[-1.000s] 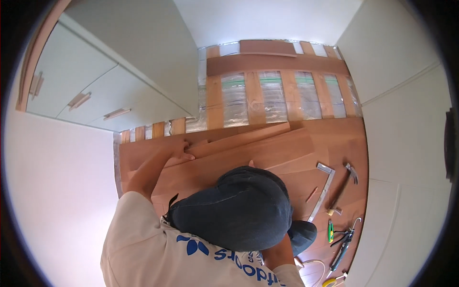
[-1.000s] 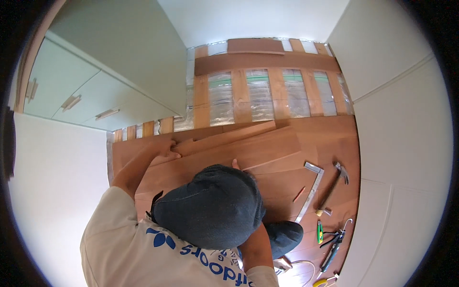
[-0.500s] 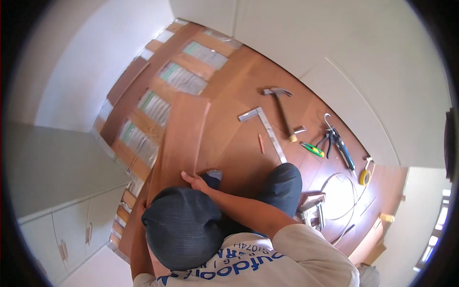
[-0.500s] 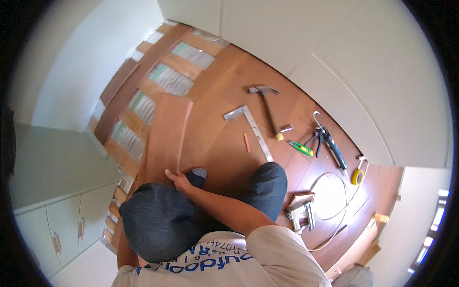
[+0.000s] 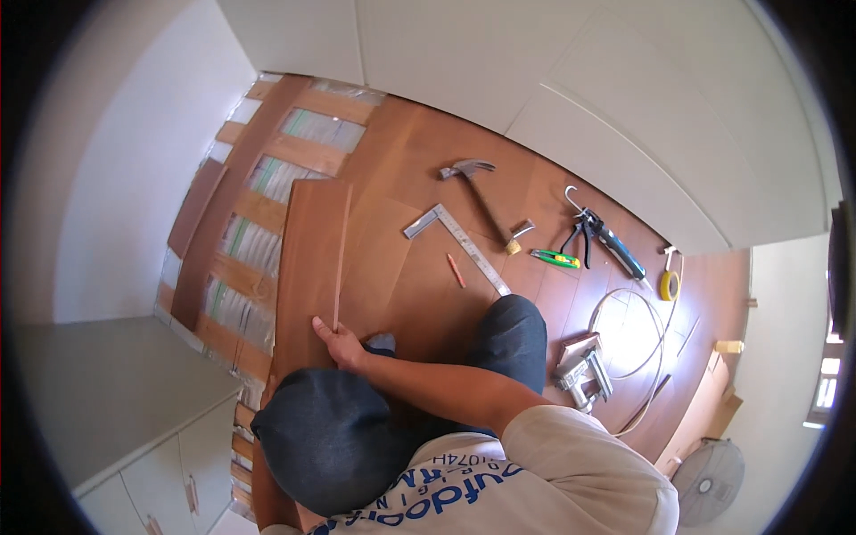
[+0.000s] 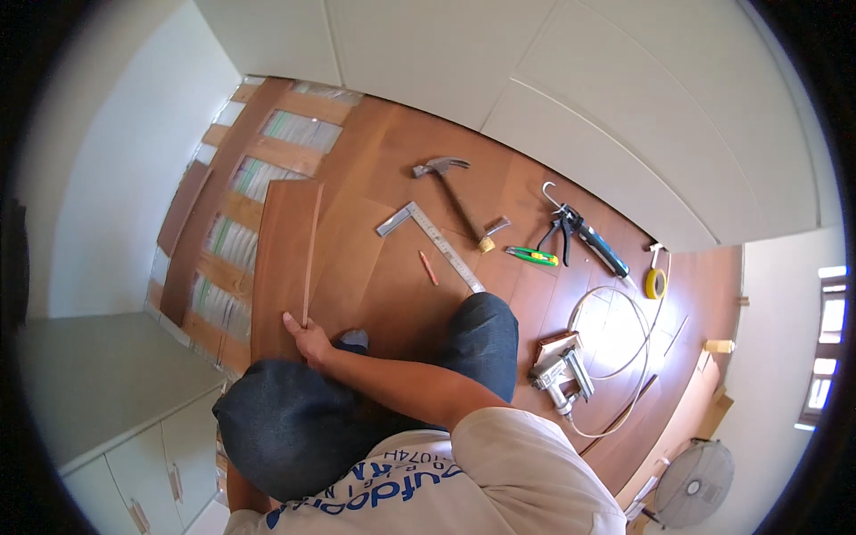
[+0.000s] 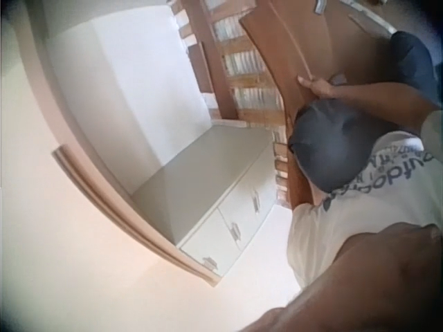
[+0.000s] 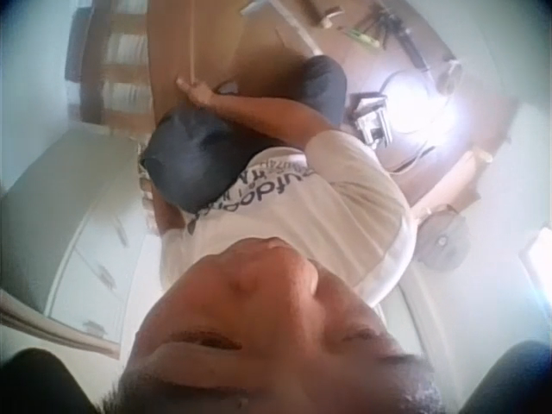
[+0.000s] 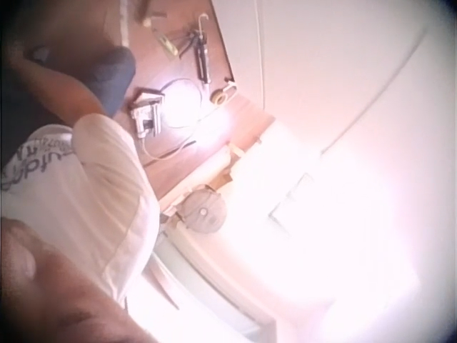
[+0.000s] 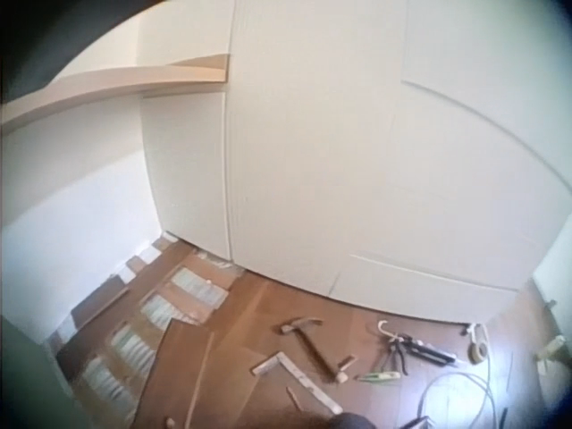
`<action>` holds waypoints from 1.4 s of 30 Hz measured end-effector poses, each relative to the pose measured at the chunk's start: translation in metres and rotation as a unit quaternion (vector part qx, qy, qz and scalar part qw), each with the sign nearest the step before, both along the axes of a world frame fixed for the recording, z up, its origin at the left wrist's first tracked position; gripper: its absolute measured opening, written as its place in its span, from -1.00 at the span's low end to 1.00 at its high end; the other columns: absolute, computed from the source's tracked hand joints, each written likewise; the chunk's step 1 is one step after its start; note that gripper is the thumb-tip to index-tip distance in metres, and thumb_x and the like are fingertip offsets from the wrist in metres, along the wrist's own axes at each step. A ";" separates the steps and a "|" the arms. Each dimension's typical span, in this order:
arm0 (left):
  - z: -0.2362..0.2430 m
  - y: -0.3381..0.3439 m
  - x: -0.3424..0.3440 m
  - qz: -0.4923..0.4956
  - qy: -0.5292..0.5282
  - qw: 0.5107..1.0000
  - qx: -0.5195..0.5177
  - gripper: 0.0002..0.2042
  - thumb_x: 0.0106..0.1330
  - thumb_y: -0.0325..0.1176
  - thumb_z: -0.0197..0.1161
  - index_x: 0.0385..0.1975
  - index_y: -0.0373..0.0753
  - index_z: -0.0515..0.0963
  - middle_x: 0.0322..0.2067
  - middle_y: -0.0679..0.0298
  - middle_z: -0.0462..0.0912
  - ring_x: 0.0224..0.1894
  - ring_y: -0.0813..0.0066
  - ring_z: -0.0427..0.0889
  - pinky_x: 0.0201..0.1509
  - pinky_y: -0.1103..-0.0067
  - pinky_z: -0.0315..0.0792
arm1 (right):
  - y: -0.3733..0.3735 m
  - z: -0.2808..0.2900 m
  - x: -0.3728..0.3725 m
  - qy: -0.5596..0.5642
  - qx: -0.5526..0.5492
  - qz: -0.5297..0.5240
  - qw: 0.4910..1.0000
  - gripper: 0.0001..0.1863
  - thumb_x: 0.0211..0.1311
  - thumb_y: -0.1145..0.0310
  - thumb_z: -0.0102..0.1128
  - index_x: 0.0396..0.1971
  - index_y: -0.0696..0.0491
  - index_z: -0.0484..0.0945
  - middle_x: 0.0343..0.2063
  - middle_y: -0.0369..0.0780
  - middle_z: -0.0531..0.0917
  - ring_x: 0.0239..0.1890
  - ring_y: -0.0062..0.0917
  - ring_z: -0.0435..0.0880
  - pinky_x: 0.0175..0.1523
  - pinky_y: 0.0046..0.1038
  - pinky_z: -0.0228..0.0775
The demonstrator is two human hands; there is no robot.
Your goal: The person marks a wood plank with a pencil and square ruler, then carries it to a table saw on a balcony and cuts it.
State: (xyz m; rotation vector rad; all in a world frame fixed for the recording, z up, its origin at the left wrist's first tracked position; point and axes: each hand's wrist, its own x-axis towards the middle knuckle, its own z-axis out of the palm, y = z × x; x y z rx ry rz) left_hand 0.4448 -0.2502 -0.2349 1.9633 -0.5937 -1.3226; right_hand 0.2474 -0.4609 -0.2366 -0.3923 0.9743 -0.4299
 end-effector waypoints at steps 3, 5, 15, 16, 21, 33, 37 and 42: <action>0.009 0.013 0.008 0.013 0.048 0.999 0.011 -0.37 0.34 0.02 0.38 0.18 -0.41 0.48 0.01 0.04 0.66 0.05 0.22 0.62 0.08 0.36 0.51 | -0.009 0.035 -0.008 0.060 -0.141 0.074 0.985 -0.34 0.46 -0.05 0.24 0.24 0.25 0.47 0.05 -0.12 0.69 0.14 -0.40 0.60 0.28 -0.40 0.41; 0.011 0.005 0.009 0.003 0.096 0.995 0.020 -0.35 0.34 0.04 0.38 0.20 -0.41 0.47 0.02 0.04 0.66 0.06 0.21 0.62 0.09 0.35 0.51 | -0.013 0.015 -0.009 0.108 -0.174 0.064 0.977 -0.37 0.47 -0.02 0.23 0.18 0.28 0.49 0.03 -0.08 0.70 0.12 -0.41 0.62 0.26 -0.39 0.41; 0.017 -0.057 0.043 -0.019 0.259 0.964 0.049 -0.25 0.33 0.14 0.36 0.29 -0.40 0.42 0.08 0.05 0.63 0.10 0.16 0.60 0.13 0.31 0.51 | -0.075 0.036 0.015 0.162 -0.186 0.187 0.951 -0.18 0.31 -0.21 0.29 0.24 0.23 0.47 0.04 0.04 0.70 0.14 -0.17 0.65 0.22 -0.28 0.44; 0.023 -0.067 0.046 -0.024 0.272 0.961 0.050 -0.24 0.33 0.15 0.36 0.30 -0.40 0.41 0.08 0.05 0.62 0.10 0.16 0.60 0.14 0.31 0.51 | -0.090 0.046 0.015 0.167 -0.182 0.177 0.953 -0.18 0.31 -0.21 0.29 0.24 0.23 0.47 0.04 0.04 0.70 0.14 -0.17 0.65 0.22 -0.28 0.44; 0.111 -0.118 0.043 0.014 0.309 0.943 0.124 -0.08 0.26 0.23 0.40 0.42 -0.35 0.28 0.23 0.07 0.51 0.20 0.06 0.52 0.22 0.22 0.47 | -0.135 0.106 0.019 0.186 -0.297 0.301 0.887 -0.21 0.28 -0.26 0.21 0.10 0.23 0.53 -0.03 0.18 0.68 0.10 0.03 0.66 0.18 -0.14 0.48; 0.354 -0.180 -0.003 0.009 0.293 0.937 0.189 -0.02 0.14 0.15 0.54 0.43 -0.33 0.25 0.27 0.15 0.50 0.23 0.14 0.53 0.30 0.29 0.43 | -0.157 0.385 -0.061 0.236 -0.181 0.186 0.936 -0.37 0.34 -0.14 0.16 -0.08 0.24 0.52 -0.07 0.21 0.66 0.05 0.12 0.62 0.16 -0.08 0.47; 0.447 -0.162 -0.047 -0.056 0.318 0.919 0.227 0.00 0.07 0.08 0.60 0.41 -0.37 0.25 0.26 0.17 0.52 0.24 0.16 0.53 0.32 0.30 0.42 | -0.094 0.479 -0.119 0.283 -0.188 0.121 0.933 -0.41 0.38 -0.11 0.13 -0.06 0.23 0.49 -0.07 0.21 0.64 0.09 0.10 0.58 0.17 -0.09 0.44; 0.593 -0.157 -0.154 -0.157 0.319 0.908 0.219 0.01 0.02 0.00 0.64 0.43 -0.35 0.25 0.29 0.20 0.50 0.31 0.22 0.48 0.37 0.35 0.37 | -0.013 0.601 -0.230 0.242 -0.178 0.008 0.954 -0.43 0.43 -0.06 0.12 0.01 0.22 0.43 -0.01 0.21 0.58 0.07 0.13 0.56 0.19 -0.09 0.43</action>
